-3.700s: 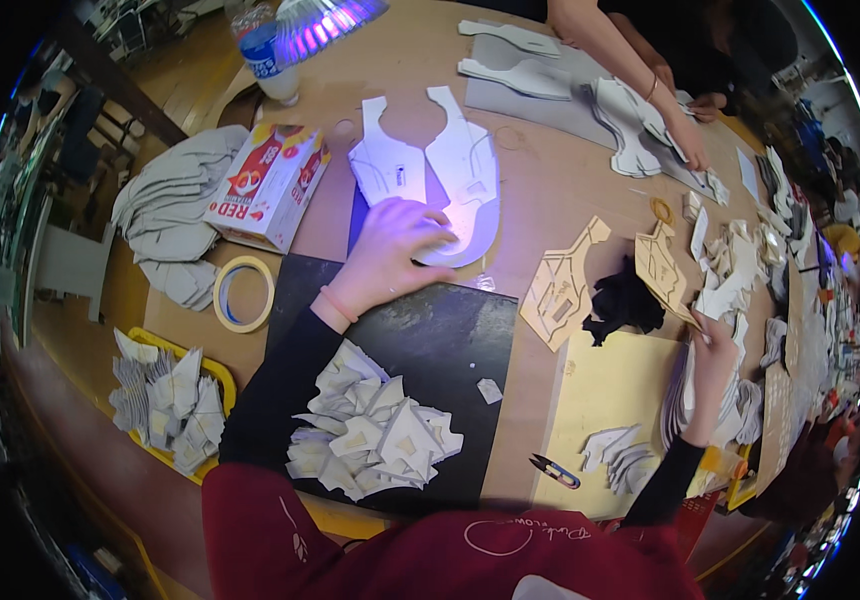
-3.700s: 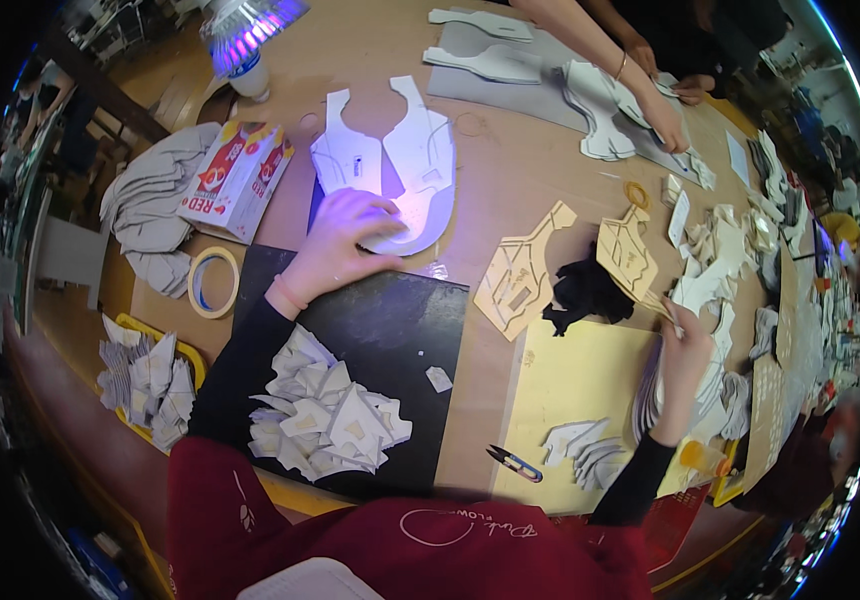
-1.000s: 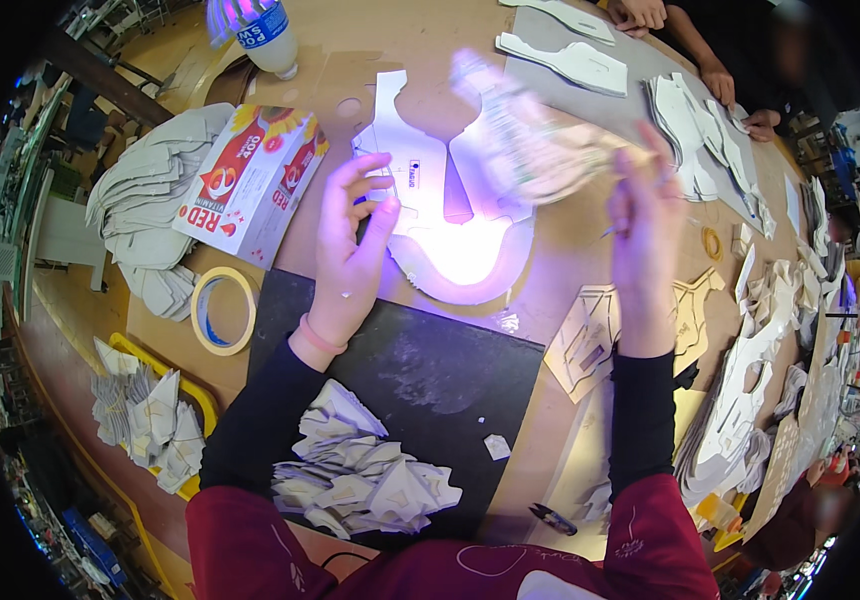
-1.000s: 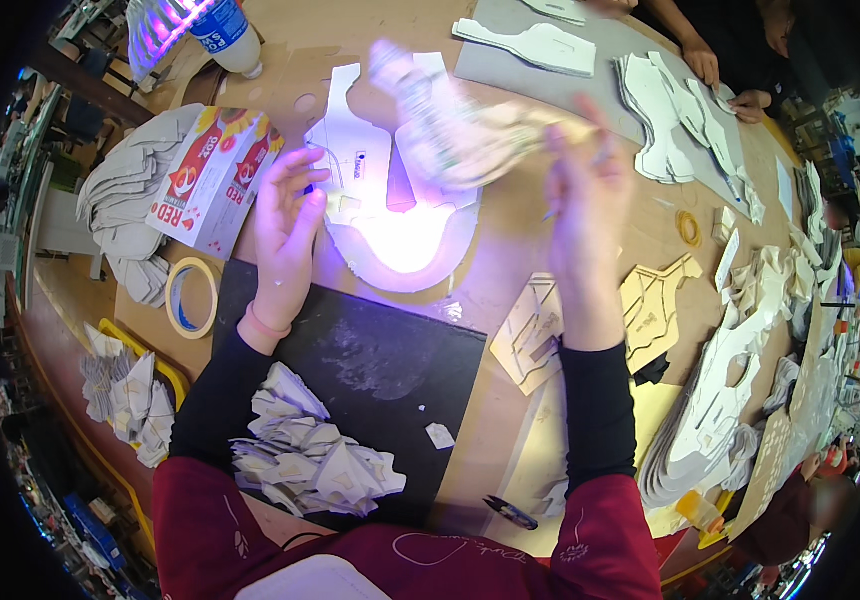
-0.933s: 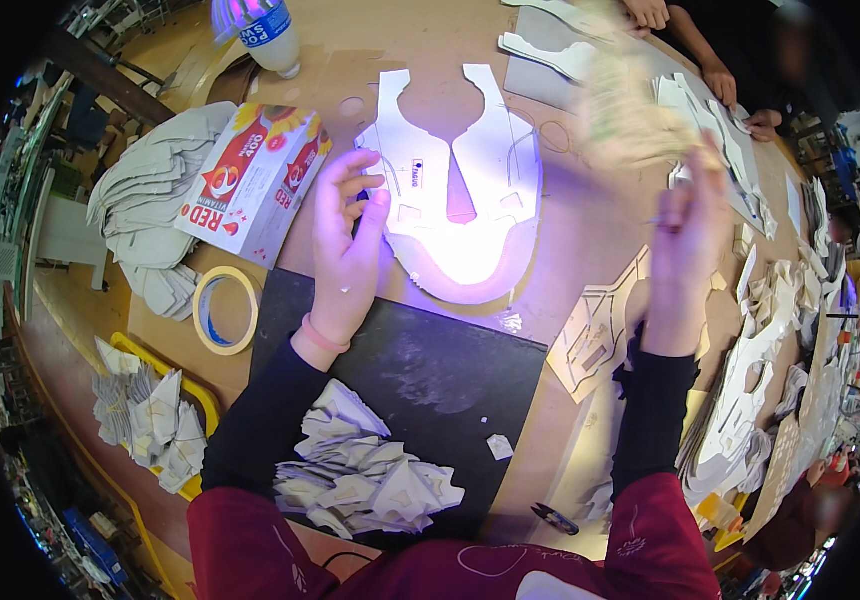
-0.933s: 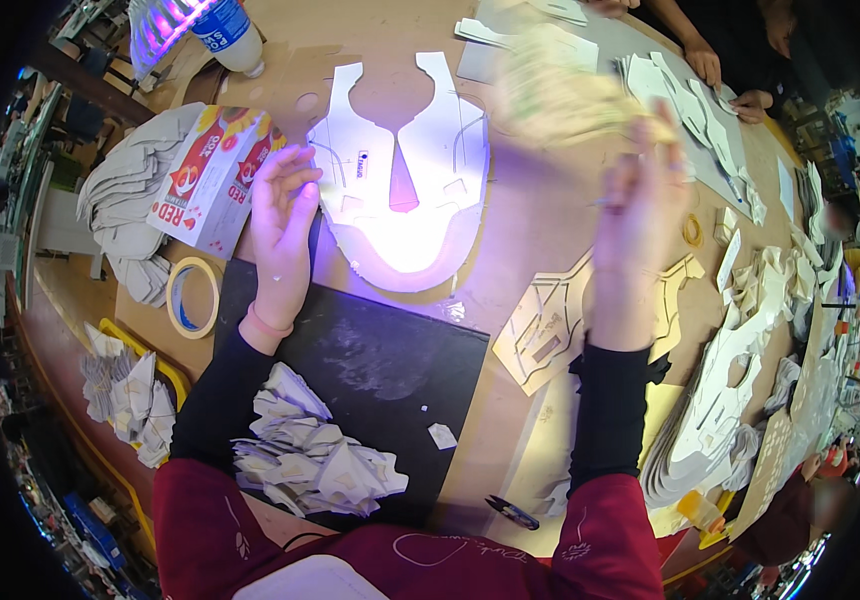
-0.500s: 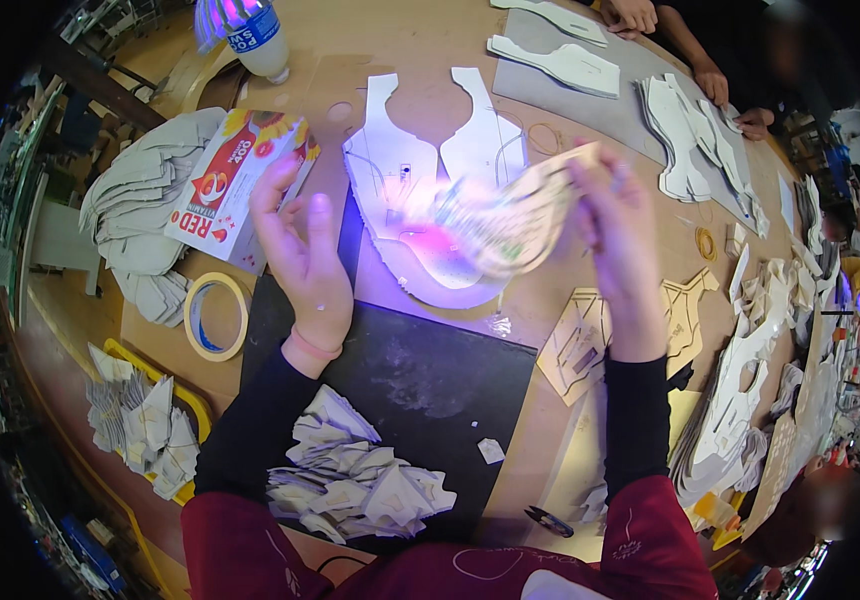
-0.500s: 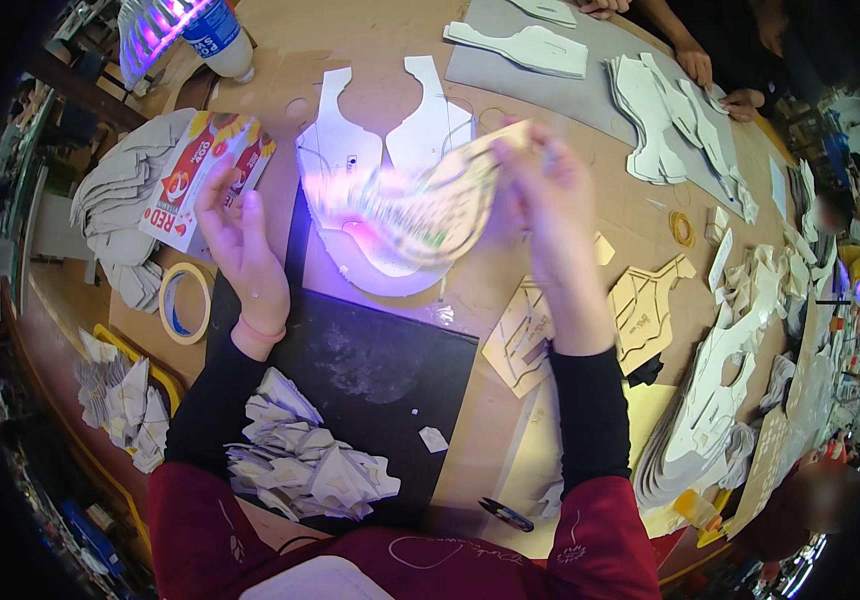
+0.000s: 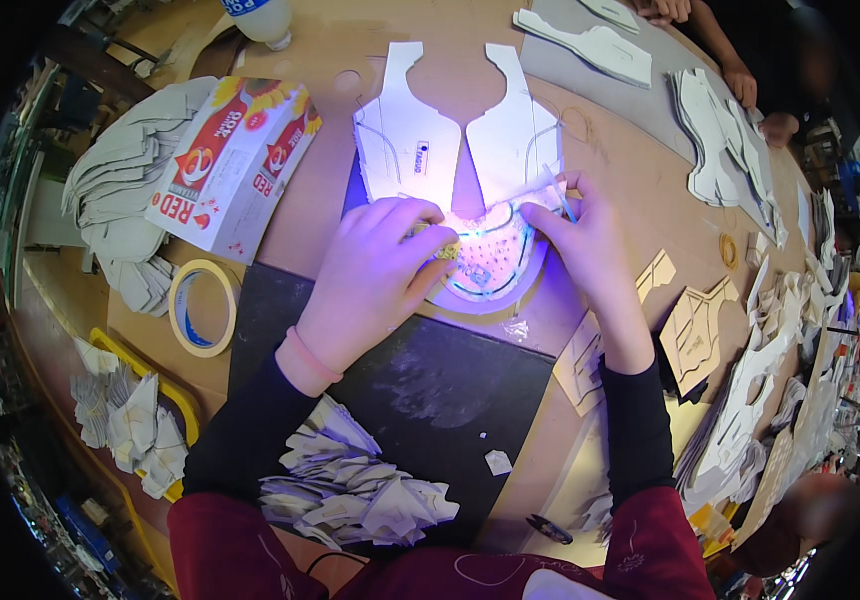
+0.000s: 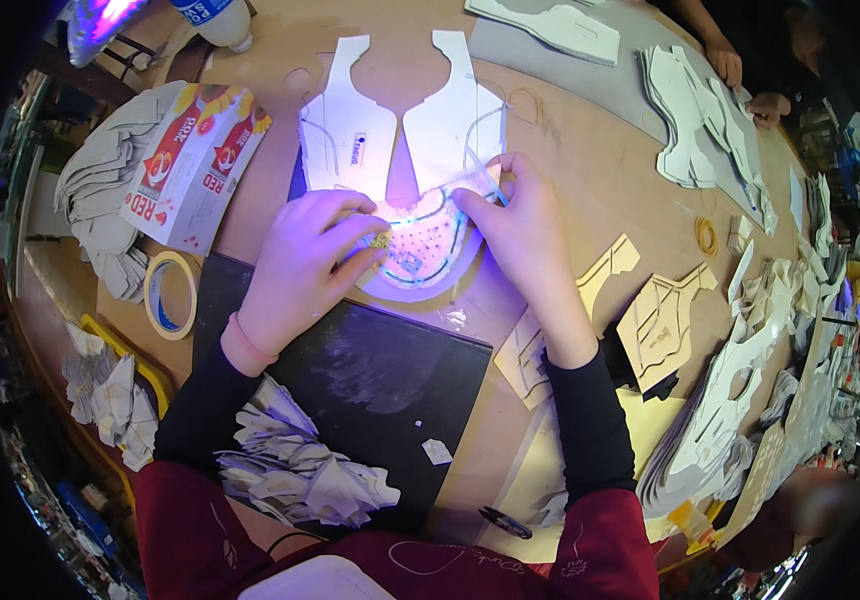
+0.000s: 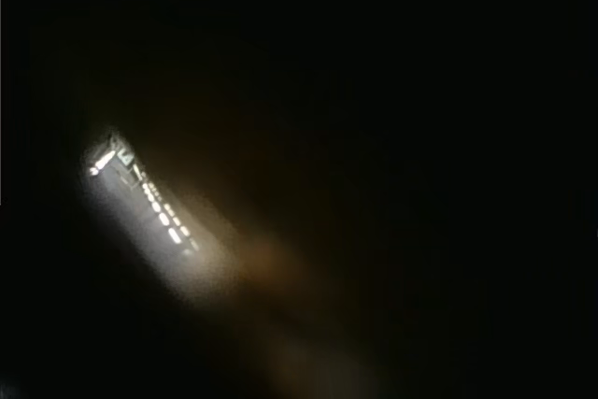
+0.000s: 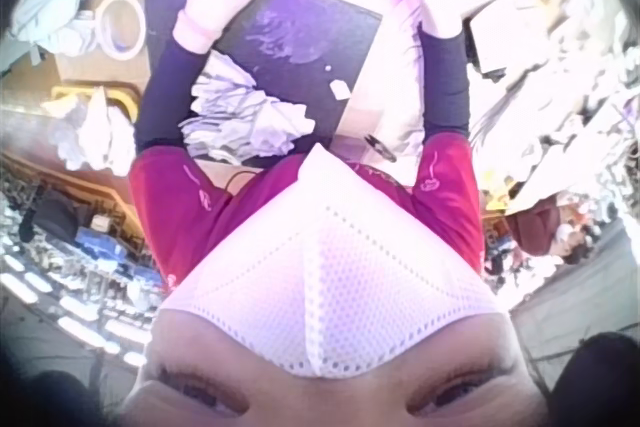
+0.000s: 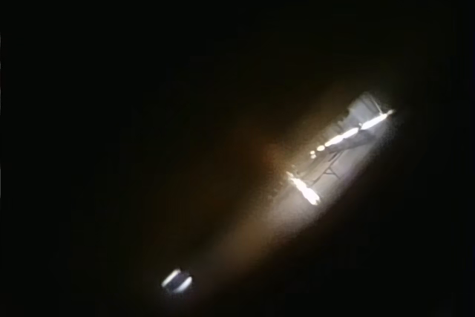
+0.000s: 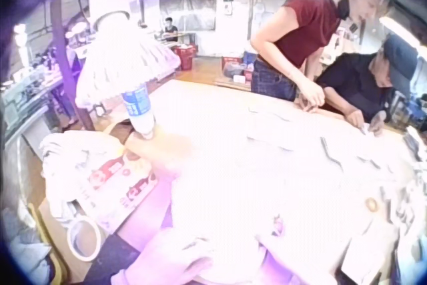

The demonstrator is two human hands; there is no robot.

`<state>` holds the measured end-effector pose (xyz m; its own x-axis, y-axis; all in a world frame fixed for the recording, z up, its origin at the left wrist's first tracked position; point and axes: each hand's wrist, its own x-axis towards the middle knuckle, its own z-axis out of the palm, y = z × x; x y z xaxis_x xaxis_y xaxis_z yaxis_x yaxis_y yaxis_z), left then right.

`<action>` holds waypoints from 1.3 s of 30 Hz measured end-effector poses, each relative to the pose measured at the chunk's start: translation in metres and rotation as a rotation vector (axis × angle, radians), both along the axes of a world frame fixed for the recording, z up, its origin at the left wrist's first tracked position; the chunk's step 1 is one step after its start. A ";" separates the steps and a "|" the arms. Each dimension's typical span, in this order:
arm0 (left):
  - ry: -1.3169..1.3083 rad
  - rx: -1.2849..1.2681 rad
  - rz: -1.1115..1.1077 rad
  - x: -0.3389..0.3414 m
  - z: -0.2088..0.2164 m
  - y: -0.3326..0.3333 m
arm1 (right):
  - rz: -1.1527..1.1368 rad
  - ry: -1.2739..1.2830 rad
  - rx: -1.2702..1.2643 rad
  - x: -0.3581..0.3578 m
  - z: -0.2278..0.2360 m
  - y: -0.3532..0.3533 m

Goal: The person repeatedly picks up small white paper cutouts from a pile, folds or bends them by hand, and places them into a separate pile. The person then handles larger paper templates, aligning them under a light box and adjusting their position.

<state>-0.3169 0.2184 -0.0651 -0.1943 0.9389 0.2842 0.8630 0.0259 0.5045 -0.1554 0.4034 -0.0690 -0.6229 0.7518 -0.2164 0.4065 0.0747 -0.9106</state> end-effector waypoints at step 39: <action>-0.385 0.191 0.134 -0.022 -0.004 -0.004 | 0.071 -0.231 0.310 0.023 0.040 -0.045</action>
